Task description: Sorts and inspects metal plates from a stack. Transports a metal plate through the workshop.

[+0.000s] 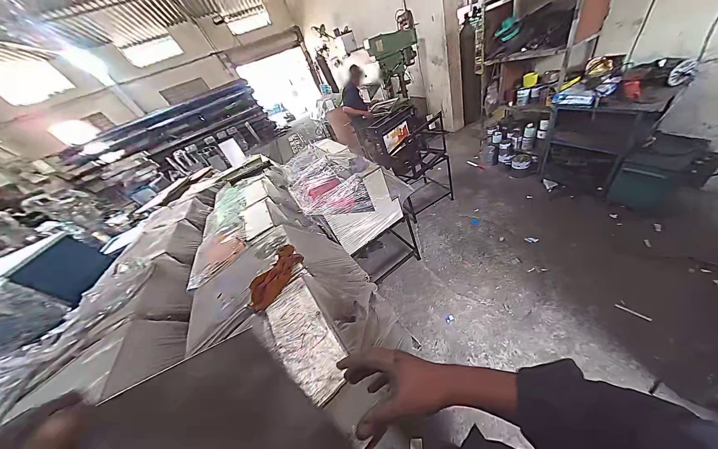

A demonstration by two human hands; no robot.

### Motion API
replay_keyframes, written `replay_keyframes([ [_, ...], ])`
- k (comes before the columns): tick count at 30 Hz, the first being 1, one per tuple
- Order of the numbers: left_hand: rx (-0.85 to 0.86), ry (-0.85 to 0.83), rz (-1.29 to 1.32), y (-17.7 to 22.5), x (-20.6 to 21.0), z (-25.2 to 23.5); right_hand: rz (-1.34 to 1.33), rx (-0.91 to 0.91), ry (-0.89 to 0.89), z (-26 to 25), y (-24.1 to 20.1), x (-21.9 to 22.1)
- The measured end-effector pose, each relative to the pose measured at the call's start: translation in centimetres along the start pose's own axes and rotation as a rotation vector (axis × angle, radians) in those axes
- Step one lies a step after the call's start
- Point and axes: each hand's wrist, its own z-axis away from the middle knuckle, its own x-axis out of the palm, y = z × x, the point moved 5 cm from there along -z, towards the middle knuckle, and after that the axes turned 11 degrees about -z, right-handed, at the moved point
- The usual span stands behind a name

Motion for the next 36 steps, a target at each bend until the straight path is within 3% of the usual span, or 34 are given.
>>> replay_keyframes([
  [4, 0.105, -0.192, 0.304, 0.1, 14.8, -4.0, -0.043, -0.173, 0.050, 2.6, -1.6, -5.9],
  [8, 0.153, -0.256, 0.521, -0.4, 25.4, -7.9, -0.192, -0.307, 0.111, 2.7, -2.0, -12.7],
  [12, -0.019, -0.161, 0.618, -2.5, 34.3, -11.3, -0.385, -0.254, 0.092, 1.8, -1.1, -19.8],
  [20, -0.426, -0.056, 0.865, -13.0, 56.3, -19.0, -0.524, -0.305, 0.272, 2.3, 0.3, -38.2],
  [29, -0.690, -0.274, 1.103, -13.2, 87.6, -24.2, -0.343, -0.406, 0.362, 8.7, -1.5, -62.3],
  [32, -0.607, -0.385, 1.034, -14.0, 97.7, -26.6, -0.172, -0.340, 0.455, 11.1, -1.0, -72.5],
  [36, -0.390, -0.650, 0.292, -21.5, 110.8, -27.7, 0.088, -0.031, 0.630, 16.2, 0.8, -88.9],
])
